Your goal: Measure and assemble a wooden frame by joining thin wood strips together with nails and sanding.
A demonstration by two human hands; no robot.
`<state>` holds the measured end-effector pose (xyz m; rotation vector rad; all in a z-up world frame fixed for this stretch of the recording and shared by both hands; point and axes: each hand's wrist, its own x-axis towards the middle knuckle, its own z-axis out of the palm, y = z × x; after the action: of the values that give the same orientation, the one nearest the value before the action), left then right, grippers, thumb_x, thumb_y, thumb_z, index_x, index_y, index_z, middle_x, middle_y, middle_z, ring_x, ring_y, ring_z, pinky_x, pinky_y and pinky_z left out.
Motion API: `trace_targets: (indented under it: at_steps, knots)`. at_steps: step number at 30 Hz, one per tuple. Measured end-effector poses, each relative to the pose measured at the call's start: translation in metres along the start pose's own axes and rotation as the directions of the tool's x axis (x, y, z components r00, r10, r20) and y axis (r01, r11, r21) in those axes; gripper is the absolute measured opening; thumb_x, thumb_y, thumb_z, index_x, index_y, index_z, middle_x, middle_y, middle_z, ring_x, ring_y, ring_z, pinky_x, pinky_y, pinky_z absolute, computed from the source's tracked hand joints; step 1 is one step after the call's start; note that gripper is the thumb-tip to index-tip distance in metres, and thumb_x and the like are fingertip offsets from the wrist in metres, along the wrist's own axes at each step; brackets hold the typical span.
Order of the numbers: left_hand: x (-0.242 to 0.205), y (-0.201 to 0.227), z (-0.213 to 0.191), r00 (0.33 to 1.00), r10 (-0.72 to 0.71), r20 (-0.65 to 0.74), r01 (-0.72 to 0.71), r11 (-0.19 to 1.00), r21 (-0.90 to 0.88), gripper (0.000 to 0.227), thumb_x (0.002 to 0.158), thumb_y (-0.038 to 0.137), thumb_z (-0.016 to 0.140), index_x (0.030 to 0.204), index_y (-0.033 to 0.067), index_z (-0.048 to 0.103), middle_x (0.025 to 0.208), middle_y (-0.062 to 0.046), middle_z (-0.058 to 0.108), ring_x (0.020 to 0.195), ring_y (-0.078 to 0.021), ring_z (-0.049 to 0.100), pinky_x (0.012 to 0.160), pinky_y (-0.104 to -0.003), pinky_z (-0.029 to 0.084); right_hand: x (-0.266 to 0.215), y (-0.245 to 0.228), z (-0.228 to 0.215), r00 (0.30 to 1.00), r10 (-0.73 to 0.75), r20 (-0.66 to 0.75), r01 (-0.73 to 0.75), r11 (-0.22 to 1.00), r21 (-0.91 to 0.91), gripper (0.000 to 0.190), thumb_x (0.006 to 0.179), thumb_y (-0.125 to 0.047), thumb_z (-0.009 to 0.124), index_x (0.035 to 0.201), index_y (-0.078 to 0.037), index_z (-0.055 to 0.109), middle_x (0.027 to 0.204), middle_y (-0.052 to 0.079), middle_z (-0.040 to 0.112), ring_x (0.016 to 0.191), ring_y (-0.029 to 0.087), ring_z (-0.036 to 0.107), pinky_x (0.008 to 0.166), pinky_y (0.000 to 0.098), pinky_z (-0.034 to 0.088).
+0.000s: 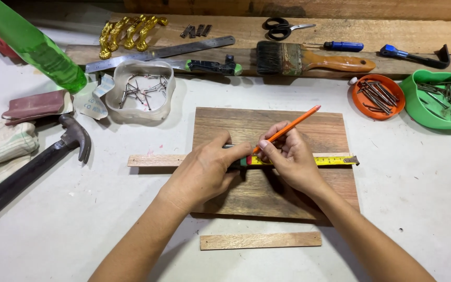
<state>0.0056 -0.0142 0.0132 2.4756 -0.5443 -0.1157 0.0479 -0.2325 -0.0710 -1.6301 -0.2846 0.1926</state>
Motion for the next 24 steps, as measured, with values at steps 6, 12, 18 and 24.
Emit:
trace_targets:
  at_steps: [6,12,18,24]
  knots:
    - [0.004,-0.002,0.002,0.999,0.0,0.036,0.0,1.0,-0.01,0.047,0.078,0.015,0.081,0.122,0.0208,0.066,0.103,-0.009,0.061,0.09,-0.0296,0.073,0.081,-0.042,0.062,-0.001,0.01,-0.007,0.999,0.048,-0.017,-0.047,0.997,0.064,0.02,0.105,-0.016,0.059,0.12,-0.002,0.058,0.094,0.005,0.068,0.083,0.009,0.067,0.075,0.0239,0.058]
    - [0.004,0.002,-0.001,0.999,0.015,0.032,-0.015,1.0,-0.001,0.04,0.078,0.014,0.083,0.114,0.0153,0.066,0.098,-0.009,0.063,0.092,-0.0319,0.071,0.08,-0.045,0.059,-0.007,-0.049,-0.008,0.997,-0.034,-0.063,0.041,0.993,0.114,0.07,0.099,-0.009,0.062,0.155,-0.016,0.021,0.095,0.002,0.067,0.082,0.008,0.069,0.072,0.0256,0.062]
    - [0.004,0.005,0.0,0.999,-0.01,0.04,0.01,1.0,0.009,0.038,0.076,0.014,0.082,0.11,0.0152,0.065,0.1,-0.008,0.063,0.092,-0.0308,0.072,0.082,-0.043,0.06,-0.018,-0.05,-0.031,0.964,-0.243,-0.112,0.23,0.966,-0.117,0.09,0.097,-0.007,0.07,0.164,-0.023,0.011,0.109,0.002,0.062,0.084,0.009,0.07,0.074,0.0264,0.066]
    - [0.004,0.009,-0.002,0.998,-0.037,0.059,0.036,0.999,0.022,0.039,0.078,0.013,0.081,0.113,0.0157,0.064,0.105,-0.006,0.061,0.098,-0.0289,0.07,0.085,-0.042,0.059,-0.043,-0.052,-0.022,0.936,-0.335,0.104,0.351,0.886,-0.304,0.066,0.093,-0.007,0.073,0.155,-0.012,0.05,0.113,0.01,0.065,0.104,0.017,0.067,0.094,0.0359,0.062]
